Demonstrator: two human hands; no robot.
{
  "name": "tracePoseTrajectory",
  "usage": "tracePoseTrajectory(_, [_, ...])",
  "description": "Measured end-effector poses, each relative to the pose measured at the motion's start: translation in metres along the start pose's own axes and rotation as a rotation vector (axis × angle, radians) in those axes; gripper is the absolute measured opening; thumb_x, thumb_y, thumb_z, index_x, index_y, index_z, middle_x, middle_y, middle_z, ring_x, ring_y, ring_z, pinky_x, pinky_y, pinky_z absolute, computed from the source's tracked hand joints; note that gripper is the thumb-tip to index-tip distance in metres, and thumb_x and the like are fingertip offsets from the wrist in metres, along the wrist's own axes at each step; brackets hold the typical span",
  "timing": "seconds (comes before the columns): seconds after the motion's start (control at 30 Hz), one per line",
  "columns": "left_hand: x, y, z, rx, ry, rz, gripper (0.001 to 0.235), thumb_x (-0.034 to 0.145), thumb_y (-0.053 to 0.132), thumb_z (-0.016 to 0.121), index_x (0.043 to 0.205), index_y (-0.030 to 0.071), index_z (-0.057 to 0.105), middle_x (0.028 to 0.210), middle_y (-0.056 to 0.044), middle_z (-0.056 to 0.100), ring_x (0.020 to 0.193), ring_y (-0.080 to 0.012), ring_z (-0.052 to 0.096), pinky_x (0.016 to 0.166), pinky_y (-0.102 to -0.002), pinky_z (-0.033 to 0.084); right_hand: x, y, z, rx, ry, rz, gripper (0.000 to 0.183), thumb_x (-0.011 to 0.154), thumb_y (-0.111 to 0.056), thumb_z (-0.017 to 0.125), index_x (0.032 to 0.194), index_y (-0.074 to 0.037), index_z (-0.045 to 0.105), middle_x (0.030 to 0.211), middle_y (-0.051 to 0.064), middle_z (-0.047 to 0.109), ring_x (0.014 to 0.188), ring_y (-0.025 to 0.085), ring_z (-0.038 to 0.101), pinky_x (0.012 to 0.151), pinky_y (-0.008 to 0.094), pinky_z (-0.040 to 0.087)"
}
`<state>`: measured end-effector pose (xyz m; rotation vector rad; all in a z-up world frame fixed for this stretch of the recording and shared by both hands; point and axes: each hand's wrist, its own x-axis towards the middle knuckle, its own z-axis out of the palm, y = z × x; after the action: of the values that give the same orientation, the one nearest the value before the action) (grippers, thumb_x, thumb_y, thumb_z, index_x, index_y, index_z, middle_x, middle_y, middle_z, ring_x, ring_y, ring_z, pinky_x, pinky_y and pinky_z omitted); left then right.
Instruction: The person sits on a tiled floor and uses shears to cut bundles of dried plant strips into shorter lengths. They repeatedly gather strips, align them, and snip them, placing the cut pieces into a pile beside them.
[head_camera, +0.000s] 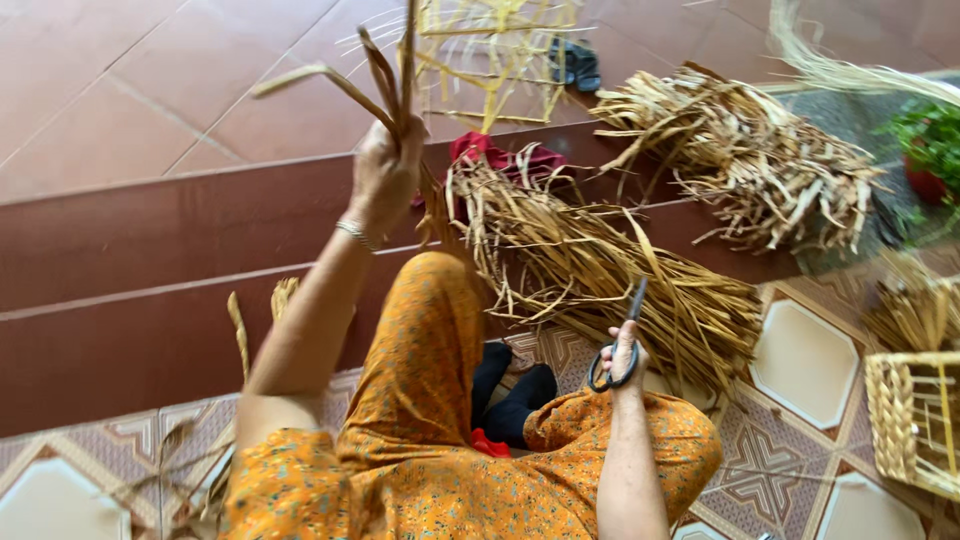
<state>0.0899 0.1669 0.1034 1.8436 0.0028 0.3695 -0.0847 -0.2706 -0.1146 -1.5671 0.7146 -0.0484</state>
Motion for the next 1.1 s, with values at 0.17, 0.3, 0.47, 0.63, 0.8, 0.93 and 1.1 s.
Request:
tracePoseTrajectory(0.17, [-0.058, 0.022, -0.099, -0.444, 0.146, 0.004, 0.029, 0.113, 0.03, 0.053, 0.101, 0.007, 0.067, 0.072, -0.002, 0.06, 0.055, -0.011, 0.055, 0.046, -0.026, 0.043, 0.017, 0.013, -0.004, 0.021, -0.036, -0.019, 0.071, 0.096, -0.071, 0.054, 0.103, -0.001, 0.062, 0.059, 0.0, 0.052, 0.045, 0.006, 0.045, 0.039, 0.02, 0.032])
tracePoseTrajectory(0.3, [-0.152, 0.003, -0.169, -0.524, 0.454, 0.095, 0.034, 0.118, 0.038, 0.05, 0.108, 0.006, 0.06, 0.095, -0.005, 0.062, 0.064, -0.0147, 0.062, 0.057, -0.03, 0.056, 0.022, 0.014, -0.001, -0.009, -0.073, 0.036, 0.069, 0.097, -0.071, 0.053, 0.104, -0.003, 0.062, 0.06, 0.0, 0.052, 0.045, 0.007, 0.046, 0.039, 0.02, 0.032])
tracePoseTrajectory(0.47, [-0.286, -0.077, -0.227, -0.656, 1.016, -0.284, 0.036, 0.109, 0.045, 0.053, 0.104, 0.01, 0.055, 0.094, -0.006, 0.059, 0.068, -0.0179, 0.064, 0.057, -0.034, 0.059, 0.016, 0.001, 0.003, -0.074, -0.095, 0.044, 0.069, 0.1, -0.072, 0.053, 0.105, -0.004, 0.06, 0.06, -0.001, 0.05, 0.045, 0.006, 0.044, 0.04, 0.02, 0.031])
tracePoseTrajectory(0.63, [-0.409, -0.162, -0.255, -0.677, 1.499, -0.735, 0.032, 0.103, 0.045, 0.055, 0.104, 0.012, 0.05, 0.091, -0.007, 0.063, 0.058, -0.0162, 0.059, 0.053, -0.031, 0.061, 0.006, -0.017, 0.015, -0.136, -0.109, 0.088, 0.069, 0.099, -0.075, 0.05, 0.105, -0.007, 0.061, 0.06, -0.002, 0.051, 0.044, 0.006, 0.042, 0.039, 0.02, 0.029])
tracePoseTrajectory(0.8, [-0.493, -0.199, -0.266, -0.575, 1.686, -0.723, 0.035, 0.106, 0.038, 0.049, 0.103, 0.003, 0.048, 0.084, -0.013, 0.058, 0.055, -0.0169, 0.06, 0.053, -0.033, 0.066, -0.003, -0.023, 0.02, -0.165, -0.112, 0.065, 0.069, 0.101, -0.074, 0.05, 0.105, -0.006, 0.06, 0.062, -0.002, 0.052, 0.045, 0.005, 0.043, 0.04, 0.019, 0.03])
tracePoseTrajectory(0.93, [-0.525, -0.193, -0.262, -0.499, 1.805, -0.899, 0.04, 0.104, 0.043, 0.052, 0.101, 0.003, 0.047, 0.083, -0.008, 0.061, 0.056, -0.015, 0.06, 0.056, -0.035, 0.065, -0.001, -0.021, 0.019, -0.149, -0.116, 0.028, 0.068, 0.103, -0.072, 0.052, 0.105, -0.005, 0.06, 0.064, -0.001, 0.052, 0.047, 0.005, 0.044, 0.041, 0.018, 0.031])
tracePoseTrajectory(1.1, [-0.551, -0.174, -0.268, -0.804, 1.418, -1.483, 0.076, 0.09, 0.078, 0.048, 0.091, 0.002, 0.05, 0.068, -0.009, 0.052, 0.052, -0.0211, 0.055, 0.057, -0.052, 0.06, 0.002, -0.016, 0.014, -0.065, -0.098, 0.006, 0.062, 0.103, -0.067, 0.055, 0.11, -0.005, 0.058, 0.081, -0.003, 0.06, 0.053, 0.005, 0.05, 0.041, 0.02, 0.035])
